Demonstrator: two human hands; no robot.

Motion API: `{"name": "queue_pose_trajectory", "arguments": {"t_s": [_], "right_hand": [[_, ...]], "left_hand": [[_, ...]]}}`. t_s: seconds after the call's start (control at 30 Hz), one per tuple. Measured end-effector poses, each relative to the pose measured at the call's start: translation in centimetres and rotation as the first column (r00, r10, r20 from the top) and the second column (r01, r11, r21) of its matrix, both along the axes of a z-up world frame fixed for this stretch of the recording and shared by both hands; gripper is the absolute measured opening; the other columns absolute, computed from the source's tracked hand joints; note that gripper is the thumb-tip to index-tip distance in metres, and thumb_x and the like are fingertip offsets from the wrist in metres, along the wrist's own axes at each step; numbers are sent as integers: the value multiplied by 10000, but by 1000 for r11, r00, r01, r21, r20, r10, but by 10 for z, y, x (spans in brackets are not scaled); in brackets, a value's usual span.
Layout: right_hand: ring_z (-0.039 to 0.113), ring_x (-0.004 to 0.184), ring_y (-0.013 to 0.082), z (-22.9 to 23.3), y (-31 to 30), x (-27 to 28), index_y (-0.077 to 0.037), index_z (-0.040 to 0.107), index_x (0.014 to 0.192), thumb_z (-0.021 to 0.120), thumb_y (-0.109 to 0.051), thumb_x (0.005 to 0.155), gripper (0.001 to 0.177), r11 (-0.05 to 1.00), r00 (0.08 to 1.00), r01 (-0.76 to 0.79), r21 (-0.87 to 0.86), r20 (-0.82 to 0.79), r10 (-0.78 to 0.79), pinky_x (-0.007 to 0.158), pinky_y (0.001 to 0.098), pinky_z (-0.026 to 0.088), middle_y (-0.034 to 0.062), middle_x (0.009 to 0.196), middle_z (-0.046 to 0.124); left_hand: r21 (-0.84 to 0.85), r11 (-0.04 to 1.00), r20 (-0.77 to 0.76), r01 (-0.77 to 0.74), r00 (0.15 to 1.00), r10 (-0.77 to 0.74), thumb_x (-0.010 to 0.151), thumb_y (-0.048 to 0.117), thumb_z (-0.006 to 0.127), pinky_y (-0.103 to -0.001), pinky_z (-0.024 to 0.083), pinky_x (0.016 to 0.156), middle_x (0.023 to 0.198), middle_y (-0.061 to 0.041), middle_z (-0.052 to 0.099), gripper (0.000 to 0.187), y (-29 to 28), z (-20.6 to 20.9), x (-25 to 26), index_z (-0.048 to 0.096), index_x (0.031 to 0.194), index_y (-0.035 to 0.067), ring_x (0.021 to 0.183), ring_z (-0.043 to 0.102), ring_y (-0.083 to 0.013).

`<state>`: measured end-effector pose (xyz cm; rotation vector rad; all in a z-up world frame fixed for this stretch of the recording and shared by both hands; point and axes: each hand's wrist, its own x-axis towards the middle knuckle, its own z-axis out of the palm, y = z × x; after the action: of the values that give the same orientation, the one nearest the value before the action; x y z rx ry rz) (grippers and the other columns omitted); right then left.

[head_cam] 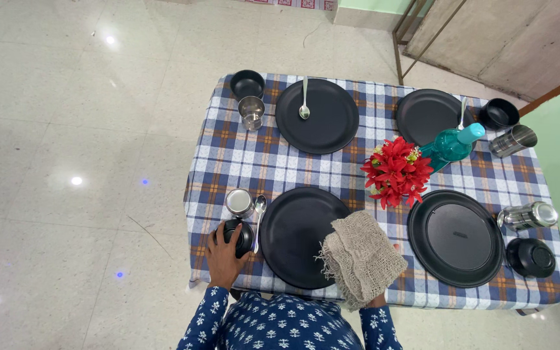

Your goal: The person wipes several plates, bowls, a spoon, and a metal cup with a cloth.

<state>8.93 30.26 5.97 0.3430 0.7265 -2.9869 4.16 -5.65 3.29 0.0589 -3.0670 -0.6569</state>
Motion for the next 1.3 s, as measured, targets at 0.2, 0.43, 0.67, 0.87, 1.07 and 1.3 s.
{"name": "queue_pose_trajectory", "arguments": {"t_s": [0.2, 0.43, 0.67, 0.87, 1.07, 1.3], "right_hand": [[524, 1292, 396, -24, -17, -3, -74, 420, 1518, 407, -670, 990, 796, 997, 999, -18, -74, 29, 21, 1033, 547, 465, 238, 1467, 488], [548, 1267, 381, 23, -76, -35, -80, 430, 1512, 406, -665, 1000, 778, 998, 992, 62, -13, 112, -61, 1036, 521, 491, 201, 1446, 506], [423, 1399, 269, 115, -173, 1, -79, 281, 1560, 462, -563, 968, 786, 515, 987, 68, 854, -132, 87, 1137, 430, 390, 121, 1495, 391], [487, 1332, 330, 136, -159, 10, 7, 395, 1453, 721, -393, 870, 778, 279, 886, 60, 958, -180, 428, 1104, 496, 416, 181, 1363, 482], [484, 1384, 180, 106, -83, -23, -199, 531, 1356, 701, -324, 909, 495, -330, 461, 824, 461, -206, 863, 1207, 673, 112, 0, 1362, 570], [376, 1442, 94, 81, -55, -65, -337, 535, 1453, 637, -386, 933, 531, -369, 370, 929, -36, 45, 928, 1230, 599, 131, -73, 1561, 484]], "left_hand": [[401, 909, 26, -112, 993, 111, 693, 345, 880, -509, 480, 1069, 1511, -121, 412, 843, -11, 8, 27, 504, 1445, 288, 1353, 449, -353], [923, -290, 245, -253, 967, -65, 816, 401, 688, -486, 495, 1071, 1479, -146, 456, 806, 33, 28, 11, 383, 1539, 218, 1363, 491, -283], [976, -201, 50, -89, 980, -193, 907, 415, 626, -381, 430, 1139, 1533, -160, 463, 784, 94, 34, -9, 335, 1576, 127, 1377, 516, -254], [981, -194, -28, -11, 980, -198, 957, 448, 536, -357, 457, 1073, 1375, -127, 546, 706, 77, 40, 0, 386, 1517, 43, 1266, 559, -208], [916, 84, 389, -393, 818, -424, 880, 714, 471, -390, 582, 852, 1282, -268, 643, 948, 50, 44, -19, 534, 1454, -37, 1073, 705, -295], [844, 447, 529, -295, 593, -607, 757, 814, 363, -537, 668, 653, 1347, -288, 560, 1031, 34, 85, -42, 292, 1524, 129, 1110, 694, -415]]}}
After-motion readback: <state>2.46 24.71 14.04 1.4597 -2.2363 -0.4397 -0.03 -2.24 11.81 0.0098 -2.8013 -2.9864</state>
